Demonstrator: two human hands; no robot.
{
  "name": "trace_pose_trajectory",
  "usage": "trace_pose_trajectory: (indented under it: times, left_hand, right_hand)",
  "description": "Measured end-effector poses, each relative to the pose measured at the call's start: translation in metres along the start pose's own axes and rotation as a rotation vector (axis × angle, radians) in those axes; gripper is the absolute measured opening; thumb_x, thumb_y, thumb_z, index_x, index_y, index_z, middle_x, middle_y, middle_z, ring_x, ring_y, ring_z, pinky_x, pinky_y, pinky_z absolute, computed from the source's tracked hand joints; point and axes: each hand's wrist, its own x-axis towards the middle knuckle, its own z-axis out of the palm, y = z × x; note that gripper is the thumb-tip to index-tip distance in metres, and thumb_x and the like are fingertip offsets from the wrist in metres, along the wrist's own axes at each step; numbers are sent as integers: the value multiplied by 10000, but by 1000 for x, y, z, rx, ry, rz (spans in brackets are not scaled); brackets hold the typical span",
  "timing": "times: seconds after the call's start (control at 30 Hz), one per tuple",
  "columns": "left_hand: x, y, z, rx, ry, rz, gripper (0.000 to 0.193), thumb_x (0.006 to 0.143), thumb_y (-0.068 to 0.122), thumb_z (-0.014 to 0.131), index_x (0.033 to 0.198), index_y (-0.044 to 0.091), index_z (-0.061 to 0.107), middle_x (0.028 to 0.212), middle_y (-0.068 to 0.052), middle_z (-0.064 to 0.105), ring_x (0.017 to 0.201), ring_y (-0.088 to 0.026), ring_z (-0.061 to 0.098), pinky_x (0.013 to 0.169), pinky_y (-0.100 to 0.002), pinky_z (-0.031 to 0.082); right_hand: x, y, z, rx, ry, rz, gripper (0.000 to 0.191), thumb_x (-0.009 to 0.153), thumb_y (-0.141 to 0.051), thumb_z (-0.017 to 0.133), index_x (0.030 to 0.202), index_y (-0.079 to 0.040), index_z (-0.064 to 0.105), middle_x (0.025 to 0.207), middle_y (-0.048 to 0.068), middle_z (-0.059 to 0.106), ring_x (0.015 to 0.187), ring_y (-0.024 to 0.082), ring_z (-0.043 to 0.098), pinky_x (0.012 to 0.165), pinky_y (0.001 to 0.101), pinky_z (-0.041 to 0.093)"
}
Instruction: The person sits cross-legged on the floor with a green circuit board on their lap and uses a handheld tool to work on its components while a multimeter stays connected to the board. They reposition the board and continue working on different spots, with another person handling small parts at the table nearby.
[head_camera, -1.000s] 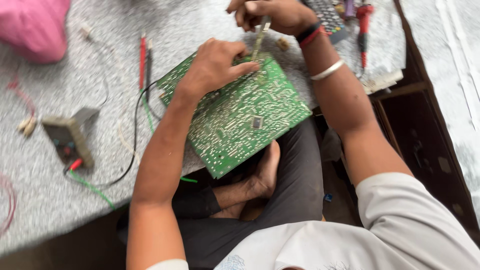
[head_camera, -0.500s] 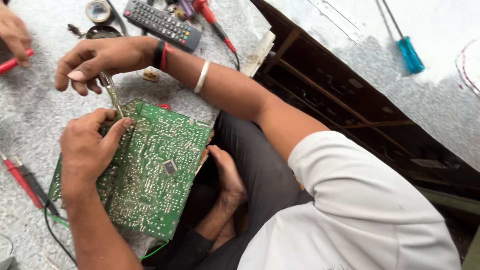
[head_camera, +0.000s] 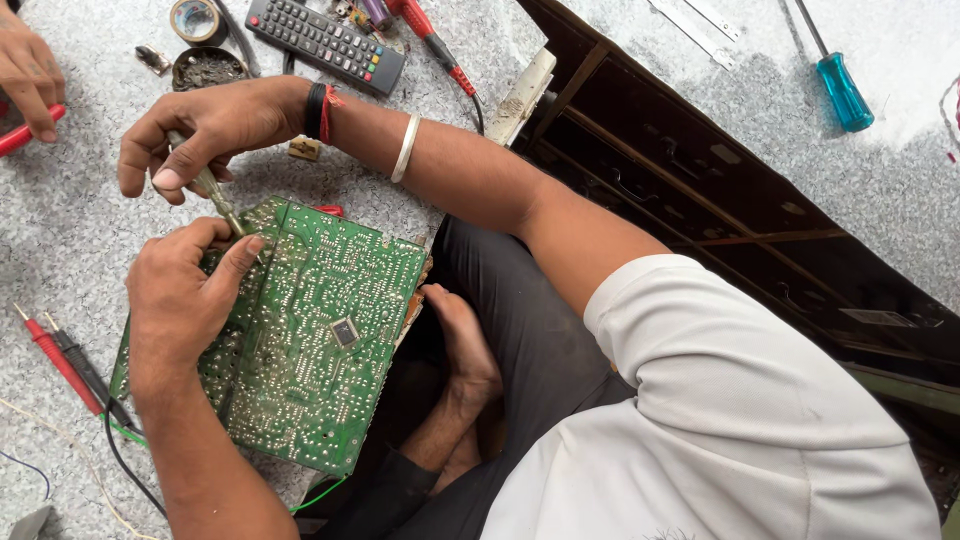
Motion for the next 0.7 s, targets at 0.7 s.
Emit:
trace_pose_trajectory:
  times: [0.7]
  left_hand:
    - [-1, -2, 1, 26, -9, -7, 353, 964, 361, 819, 1032, 24, 738, 872, -149, 718, 782, -320, 704, 717, -419, 514]
  right_hand:
    - [-7, -3, -7, 17, -90, 4, 318, 936, -232, 842, 1152, -17, 751, 1033, 36, 771, 884, 80, 718, 681, 231, 564]
